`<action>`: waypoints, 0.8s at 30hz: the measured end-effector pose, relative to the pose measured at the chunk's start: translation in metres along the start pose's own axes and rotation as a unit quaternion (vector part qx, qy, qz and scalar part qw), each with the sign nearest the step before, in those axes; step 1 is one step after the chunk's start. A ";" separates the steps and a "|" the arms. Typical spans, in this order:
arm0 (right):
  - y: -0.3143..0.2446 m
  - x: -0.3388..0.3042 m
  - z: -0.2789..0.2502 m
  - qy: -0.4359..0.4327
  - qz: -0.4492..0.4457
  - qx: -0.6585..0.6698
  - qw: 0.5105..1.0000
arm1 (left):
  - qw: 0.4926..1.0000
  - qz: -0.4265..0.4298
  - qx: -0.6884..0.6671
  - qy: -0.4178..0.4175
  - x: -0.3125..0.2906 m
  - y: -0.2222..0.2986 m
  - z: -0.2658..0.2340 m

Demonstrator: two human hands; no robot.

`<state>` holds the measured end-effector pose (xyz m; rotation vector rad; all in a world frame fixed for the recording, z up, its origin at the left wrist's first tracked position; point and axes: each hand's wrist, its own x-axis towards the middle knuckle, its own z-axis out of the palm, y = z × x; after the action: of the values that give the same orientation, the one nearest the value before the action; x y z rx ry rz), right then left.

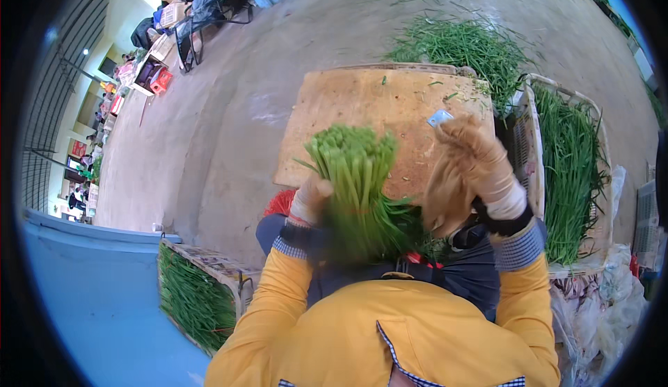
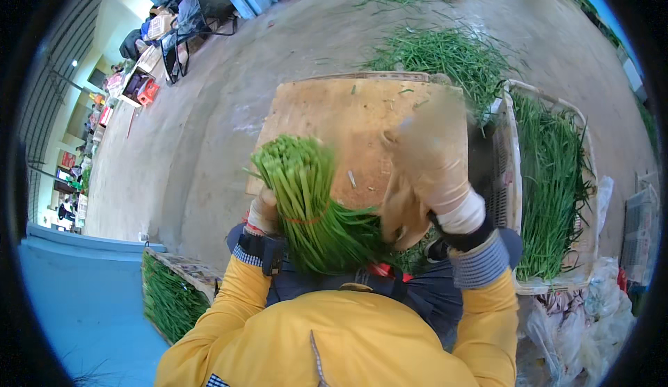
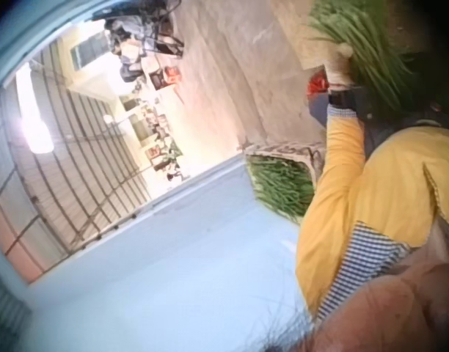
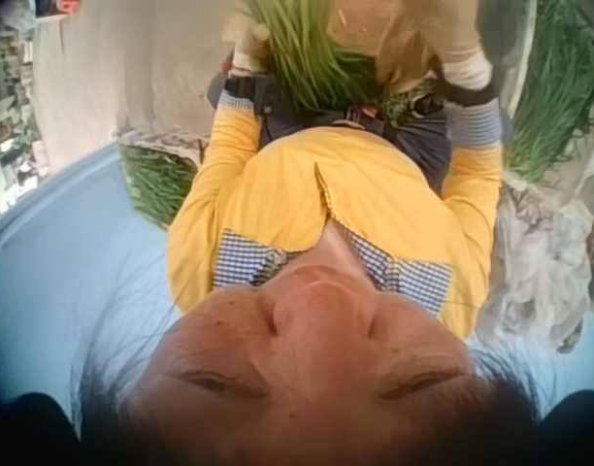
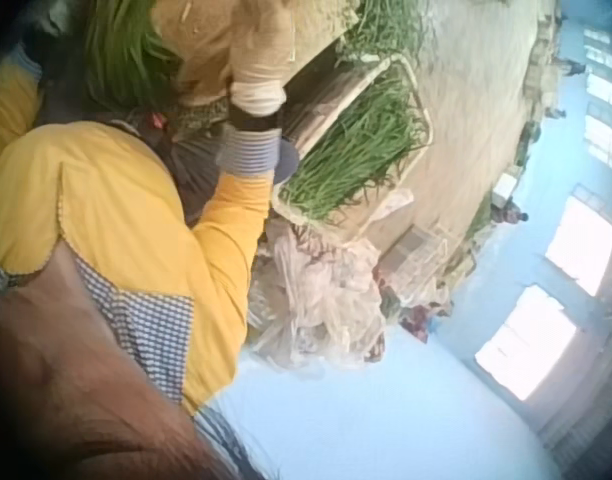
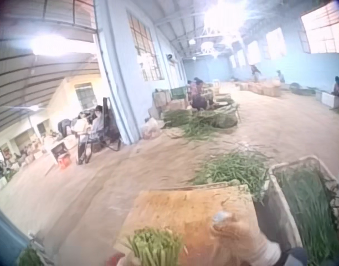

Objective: Bundling green onions or chives, securing them with bands, and trimming the ends with a knife.

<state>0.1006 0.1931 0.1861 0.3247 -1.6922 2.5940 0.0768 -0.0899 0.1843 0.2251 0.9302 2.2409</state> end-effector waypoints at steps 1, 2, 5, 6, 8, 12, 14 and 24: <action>-0.025 0.007 0.007 -0.068 -0.129 -0.191 0.971 | 1.000 -0.001 -0.005 0.003 0.000 -0.003 -0.009; -0.055 0.011 0.028 -0.126 -0.166 -0.324 0.923 | 0.998 -0.019 0.042 -0.030 0.000 -0.003 -0.017; -0.088 0.031 0.065 -0.284 -0.264 -0.429 0.815 | 0.991 -0.085 0.099 -0.016 0.000 -0.001 -0.009; -0.090 0.036 0.073 -0.318 -0.283 -0.420 0.802 | 0.995 -0.085 0.052 -0.029 0.002 -0.001 -0.002; -0.074 0.046 0.064 -0.333 -0.212 -0.470 0.789 | 0.984 -0.086 -0.057 -0.145 0.004 0.001 0.012; -0.026 0.066 0.003 -0.255 0.085 -0.436 0.859 | 0.993 -0.106 0.027 -0.040 0.009 -0.013 0.012; -0.021 0.073 -0.017 -0.190 -0.115 -0.727 0.649 | 0.995 -0.086 0.029 -0.044 0.007 -0.014 0.018; -0.008 0.075 -0.012 -0.300 0.018 -0.814 0.497 | 0.981 -0.146 -0.074 -0.103 0.026 -0.016 0.035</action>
<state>0.0260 0.2008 0.2029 0.9357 -3.1733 -0.1992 0.0797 -0.0450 0.1957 0.2319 0.6387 1.9613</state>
